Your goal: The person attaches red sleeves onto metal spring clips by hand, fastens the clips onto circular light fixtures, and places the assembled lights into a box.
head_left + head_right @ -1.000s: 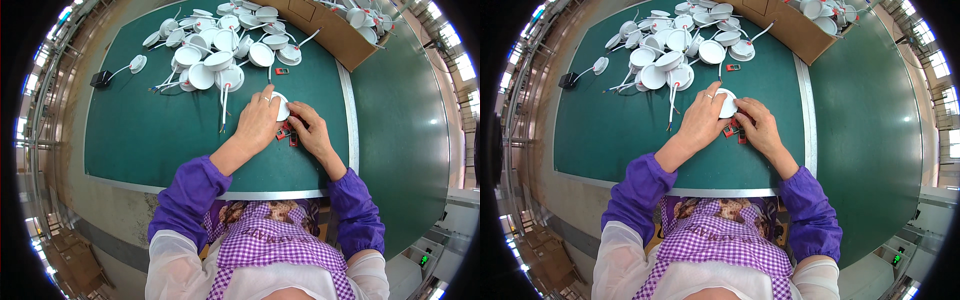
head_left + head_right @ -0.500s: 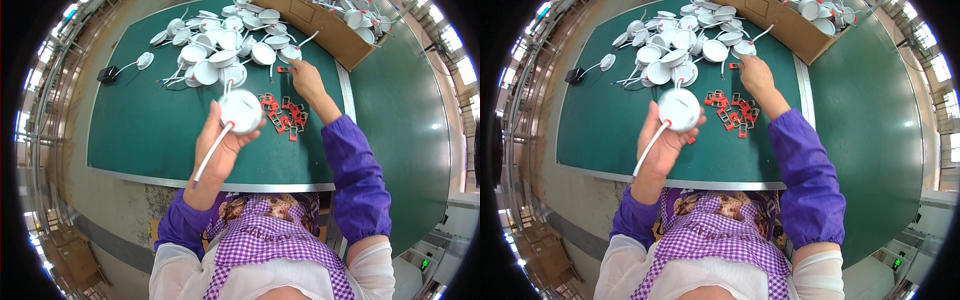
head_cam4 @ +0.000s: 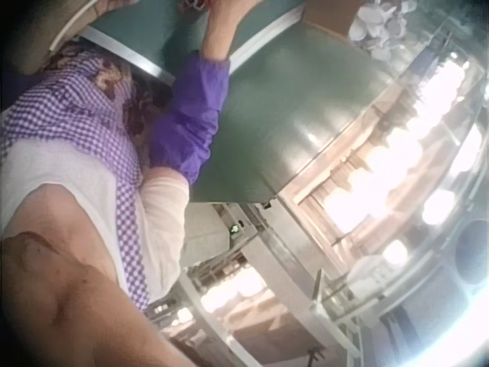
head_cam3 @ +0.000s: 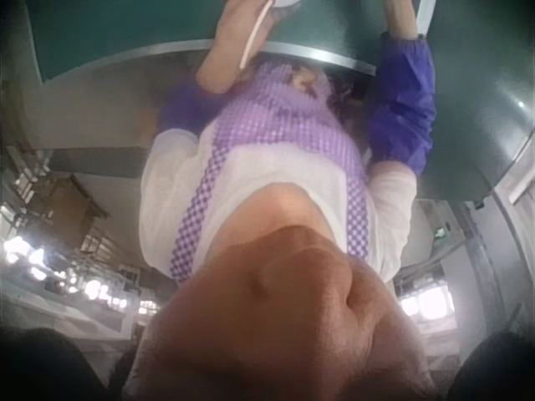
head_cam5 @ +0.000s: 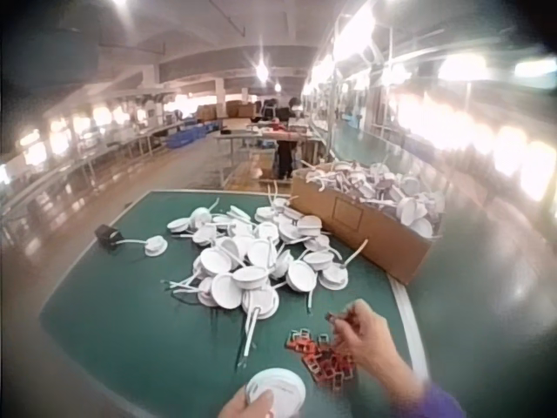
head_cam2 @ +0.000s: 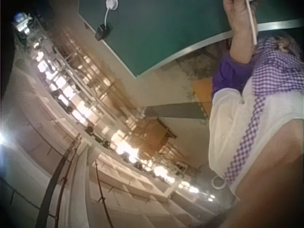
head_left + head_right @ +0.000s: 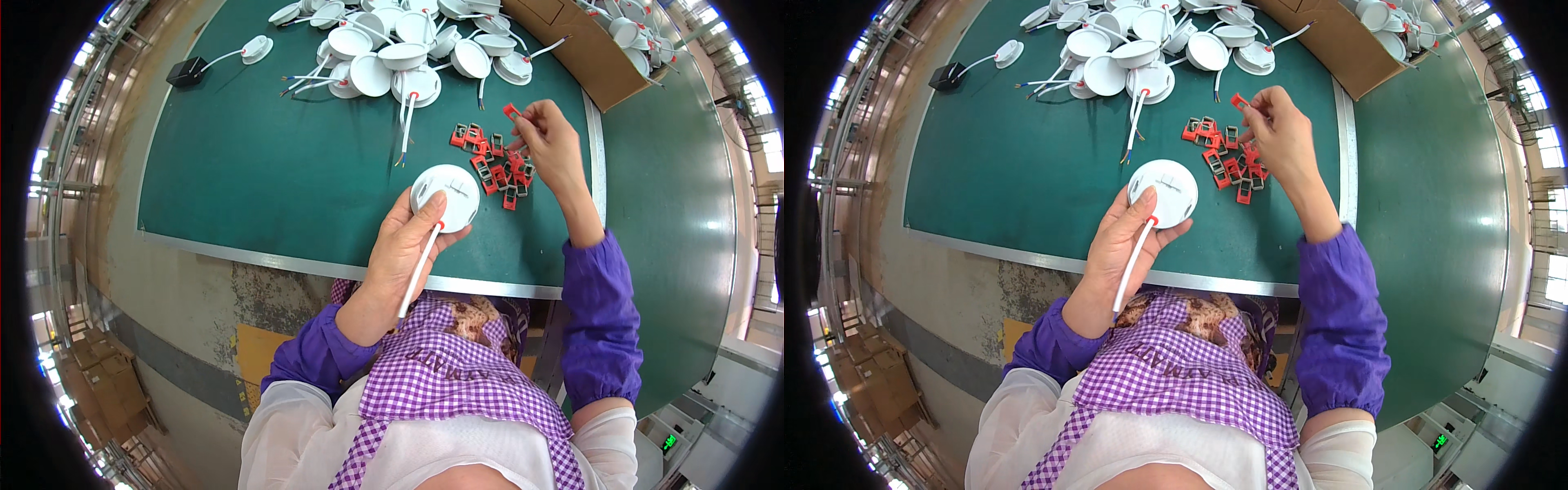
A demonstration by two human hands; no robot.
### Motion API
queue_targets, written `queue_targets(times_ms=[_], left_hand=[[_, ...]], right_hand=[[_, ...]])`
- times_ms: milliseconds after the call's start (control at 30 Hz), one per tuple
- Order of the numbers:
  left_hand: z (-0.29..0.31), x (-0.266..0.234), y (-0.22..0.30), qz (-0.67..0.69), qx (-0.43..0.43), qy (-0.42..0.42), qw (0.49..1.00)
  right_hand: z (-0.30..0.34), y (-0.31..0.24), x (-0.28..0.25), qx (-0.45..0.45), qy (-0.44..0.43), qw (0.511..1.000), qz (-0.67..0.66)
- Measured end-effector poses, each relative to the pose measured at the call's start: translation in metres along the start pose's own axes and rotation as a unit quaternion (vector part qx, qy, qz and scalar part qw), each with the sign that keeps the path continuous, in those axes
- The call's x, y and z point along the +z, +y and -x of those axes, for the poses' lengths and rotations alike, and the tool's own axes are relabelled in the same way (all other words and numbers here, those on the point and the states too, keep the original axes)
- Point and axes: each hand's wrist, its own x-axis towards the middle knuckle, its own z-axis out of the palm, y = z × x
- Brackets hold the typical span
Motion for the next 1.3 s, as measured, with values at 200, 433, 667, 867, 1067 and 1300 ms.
queue_targets(times_ms=[200,433,667,867,1067,1300], left_hand=[[-0.004,-0.002,-0.007,-0.022,0.051,0.052,0.997],[-0.008,0.009,-0.020,-0.084,0.148,0.063,0.983],[-0.011,0.009,-0.025,-0.101,0.176,0.049,0.978],[-0.011,0.010,-0.025,-0.143,0.208,0.025,0.967],[-0.012,0.013,-0.030,-0.126,0.224,0.013,0.966],[-0.014,0.011,-0.033,-0.126,0.236,0.023,0.963]], right_hand=[[0.076,-0.019,0.007,0.000,0.019,0.992,-0.122],[0.109,-0.030,0.025,-0.139,0.074,0.983,0.092],[0.120,-0.033,0.034,-0.131,0.071,0.987,0.055],[0.123,-0.028,0.039,-0.141,0.082,0.987,0.010],[0.119,-0.031,0.038,-0.183,0.135,0.971,0.077],[0.122,-0.029,0.038,-0.155,0.115,0.981,0.031]])
